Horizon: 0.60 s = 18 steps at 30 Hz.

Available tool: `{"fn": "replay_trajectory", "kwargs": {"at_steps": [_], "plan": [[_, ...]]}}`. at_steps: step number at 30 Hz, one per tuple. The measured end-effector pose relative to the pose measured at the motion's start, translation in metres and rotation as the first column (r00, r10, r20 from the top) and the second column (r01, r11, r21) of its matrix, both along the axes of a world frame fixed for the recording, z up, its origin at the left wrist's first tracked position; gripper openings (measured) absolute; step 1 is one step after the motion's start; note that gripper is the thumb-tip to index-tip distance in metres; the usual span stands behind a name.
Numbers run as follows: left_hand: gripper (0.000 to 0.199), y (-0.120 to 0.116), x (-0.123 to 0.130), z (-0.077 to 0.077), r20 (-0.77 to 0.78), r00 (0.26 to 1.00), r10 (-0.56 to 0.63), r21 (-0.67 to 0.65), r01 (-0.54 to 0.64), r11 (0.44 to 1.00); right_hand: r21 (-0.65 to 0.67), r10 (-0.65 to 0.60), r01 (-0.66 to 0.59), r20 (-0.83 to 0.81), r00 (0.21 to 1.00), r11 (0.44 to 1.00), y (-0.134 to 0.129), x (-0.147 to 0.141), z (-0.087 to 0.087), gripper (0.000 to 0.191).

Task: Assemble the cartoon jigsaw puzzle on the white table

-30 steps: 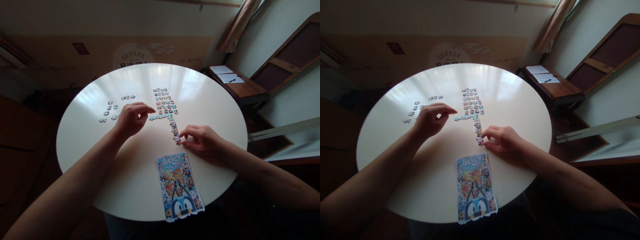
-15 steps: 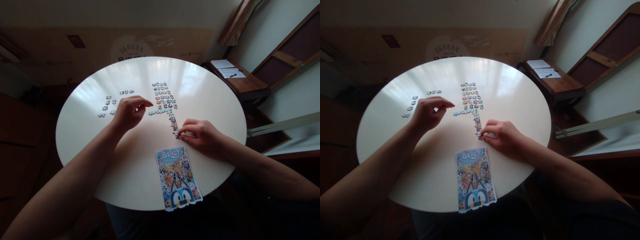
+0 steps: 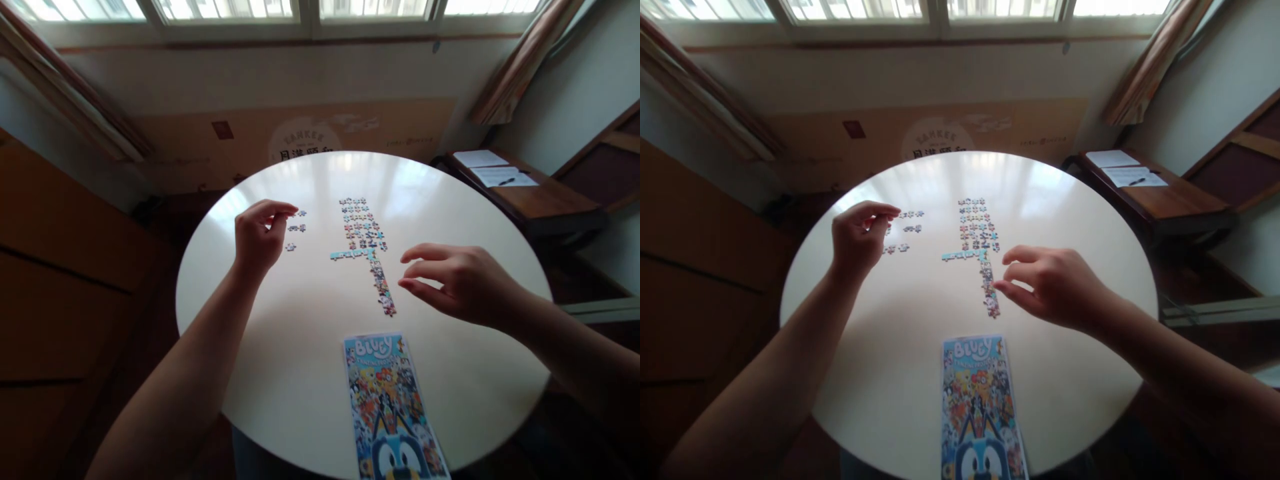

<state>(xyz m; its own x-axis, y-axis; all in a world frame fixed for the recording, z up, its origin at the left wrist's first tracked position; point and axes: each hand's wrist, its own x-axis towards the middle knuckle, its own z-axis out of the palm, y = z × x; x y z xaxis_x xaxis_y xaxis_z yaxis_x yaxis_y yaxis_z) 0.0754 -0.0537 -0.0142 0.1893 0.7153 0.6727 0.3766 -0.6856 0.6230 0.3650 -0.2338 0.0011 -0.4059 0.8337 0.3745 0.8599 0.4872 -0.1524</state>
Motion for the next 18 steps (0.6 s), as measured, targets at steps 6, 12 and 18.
{"fn": "replay_trajectory", "kwargs": {"at_steps": [6, 12, 18], "plan": [[0.024, 0.028, -0.036, 0.005, 0.270, 0.927, 0.258, -0.014, -0.265, 0.964, 0.154, 0.070, -0.023, -0.307, 0.949, 0.988, 0.031, -0.010, 0.030, 0.040], [0.024, 0.035, -0.052, 0.005, 0.346, 0.860, 0.375, -0.085, -0.369, 0.926, 0.013, 0.194, -0.204, -0.376, 0.906, 0.979, 0.045, -0.024, -0.011, 0.041], [0.021, 0.042, -0.060, 0.001, 0.425, 0.813, 0.398, -0.177, -0.357, 0.917, -0.113, 0.193, -0.300, -0.547, 0.815, 0.947, 0.041, -0.021, -0.026, 0.045]]}}
